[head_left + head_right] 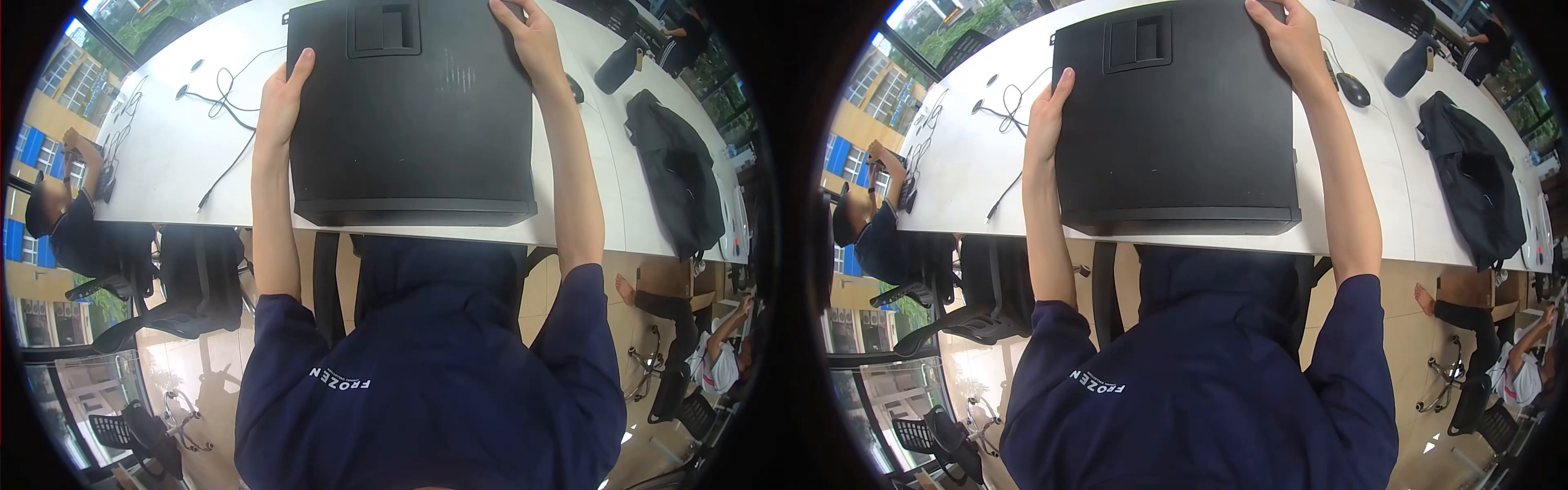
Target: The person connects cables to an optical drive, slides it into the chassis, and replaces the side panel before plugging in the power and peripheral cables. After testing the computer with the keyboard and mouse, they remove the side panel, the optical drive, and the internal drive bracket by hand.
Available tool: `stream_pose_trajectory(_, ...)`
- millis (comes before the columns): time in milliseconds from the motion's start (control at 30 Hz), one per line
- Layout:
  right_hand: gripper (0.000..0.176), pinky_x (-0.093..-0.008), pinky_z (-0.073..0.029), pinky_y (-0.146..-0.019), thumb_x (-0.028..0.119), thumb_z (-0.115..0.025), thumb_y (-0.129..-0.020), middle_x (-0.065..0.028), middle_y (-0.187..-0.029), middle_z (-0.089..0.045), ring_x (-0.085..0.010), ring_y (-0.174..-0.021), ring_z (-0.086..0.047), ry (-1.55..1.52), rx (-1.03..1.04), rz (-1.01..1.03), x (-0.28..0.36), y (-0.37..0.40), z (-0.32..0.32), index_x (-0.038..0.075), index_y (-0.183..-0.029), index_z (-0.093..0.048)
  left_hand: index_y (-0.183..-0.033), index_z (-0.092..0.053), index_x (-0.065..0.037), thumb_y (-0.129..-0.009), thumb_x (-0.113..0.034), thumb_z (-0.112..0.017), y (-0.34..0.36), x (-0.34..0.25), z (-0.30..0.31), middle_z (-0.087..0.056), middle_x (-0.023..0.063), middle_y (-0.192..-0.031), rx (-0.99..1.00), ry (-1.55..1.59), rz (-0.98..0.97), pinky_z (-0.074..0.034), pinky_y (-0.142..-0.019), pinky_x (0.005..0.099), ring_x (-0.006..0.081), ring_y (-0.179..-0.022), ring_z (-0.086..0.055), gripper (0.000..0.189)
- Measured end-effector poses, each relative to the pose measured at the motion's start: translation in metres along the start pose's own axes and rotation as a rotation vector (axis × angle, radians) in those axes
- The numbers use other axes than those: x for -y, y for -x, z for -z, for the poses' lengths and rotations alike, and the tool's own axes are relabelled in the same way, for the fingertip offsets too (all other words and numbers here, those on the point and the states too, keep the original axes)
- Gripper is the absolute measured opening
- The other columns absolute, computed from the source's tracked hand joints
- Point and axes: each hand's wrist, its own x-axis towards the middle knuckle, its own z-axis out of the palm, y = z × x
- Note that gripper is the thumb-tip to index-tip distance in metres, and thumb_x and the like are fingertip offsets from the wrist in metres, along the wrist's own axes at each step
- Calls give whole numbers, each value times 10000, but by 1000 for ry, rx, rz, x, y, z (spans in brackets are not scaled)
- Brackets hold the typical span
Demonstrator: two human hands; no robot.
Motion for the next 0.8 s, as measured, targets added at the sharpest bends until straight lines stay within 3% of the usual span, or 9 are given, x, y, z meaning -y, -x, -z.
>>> stream_pose_trajectory(133, 240, -268, -483, -828, 209, -681, -977, -49, -959, -679, -117, -915, -600, 40, -13, 40, 5, 1, 0, -13, -1066, -657, -1309, -544, 107, -962, -414, -681, -12, -7, 2, -674, 142, -1109, -172, -354, -113, -503, -912, 297, 176, -985, -656, 640)
stream_pose_trajectory(167, 240, -268, -483, -828, 209, -681, -977, -49, -959, -679, -117, -915, -600, 44, -12, 40, 2, 1, 2, -13, -1066, -657, -1369, -488, 78, -939, -369, -700, -21, -7, -1, -646, 172, -1193, -280, -383, -210, -497, -972, 369, 257, -1037, -661, 656)
stream_pose_trajectory(200, 341, -293, -493, -862, 251, -729, -935, -88, -1017, -687, -156, -961, -620, 19, -2, -9, -6, 0, 3, -24, -1123, -656, -1369, -488, 78, -939, -369, -700, -34, -5, -1, -646, 172, -1193, -280, -378, -209, -497, -972, 369, 257, -1037, -661, 656)
stream_pose_trajectory(267, 453, -318, -503, -895, 294, -777, -892, -127, -1074, -696, -194, -1008, -641, -6, 8, -43, -8, 1, 1, -35, -1179, -656, -1415, -502, 3, -930, -427, -707, -60, -7, 3, -583, 177, -1370, -293, -730, -829, -444, -1059, 387, 327, -1240, -582, 680)
stream_pose_trajectory(333, 301, -262, -530, -731, 283, -722, -948, -56, -913, -715, -117, -804, -663, -134, 40, -135, 1, 11, -1, 32, -1110, -685, -1324, -613, -58, -962, -436, -646, -73, -13, -6, -619, 146, -1352, -174, -793, -790, -392, -1115, 410, 327, -1330, -515, 524)
stream_pose_trajectory(400, 292, -261, -527, -741, 273, -708, -958, -67, -945, -713, -119, -832, -663, -96, 43, -117, -3, 12, -1, 33, -1122, -678, -1234, -661, -47, -950, -468, -617, -75, -11, -16, -671, 150, -1233, -85, -979, -759, -438, -1042, 451, 368, -1202, -571, 509)
stream_pose_trajectory(600, 354, -373, -447, -1013, 321, -651, -959, -176, -1211, -643, -294, -1172, -580, 198, 104, -139, -33, 19, -4, 36, -1168, -659, -1156, -702, -52, -949, -485, -601, -76, 16, -26, -675, 134, -1195, -59, -1038, -591, -452, -996, 452, 345, -1140, -608, 491)
stream_pose_trajectory(700, 332, -448, -385, -1088, 333, -625, -956, -179, -1314, -554, -363, -1284, -461, 561, 109, -112, -50, 23, -8, 87, -1173, -676, -1129, -728, -61, -946, -494, -600, -80, 31, -27, -655, 146, -1159, -34, -989, -540, -431, -988, 461, 316, -1120, -619, 487)
stream_pose_trajectory(800, 316, -519, -337, -1117, 345, -615, -948, -171, -1356, -488, -403, -1323, -374, 642, 161, -95, -66, 24, -7, 130, -1167, -690, -1130, -740, -73, -946, -495, -599, -80, 39, -26, -647, 148, -1166, -17, -1084, -561, -418, -987, 472, 306, -1135, -606, 481)
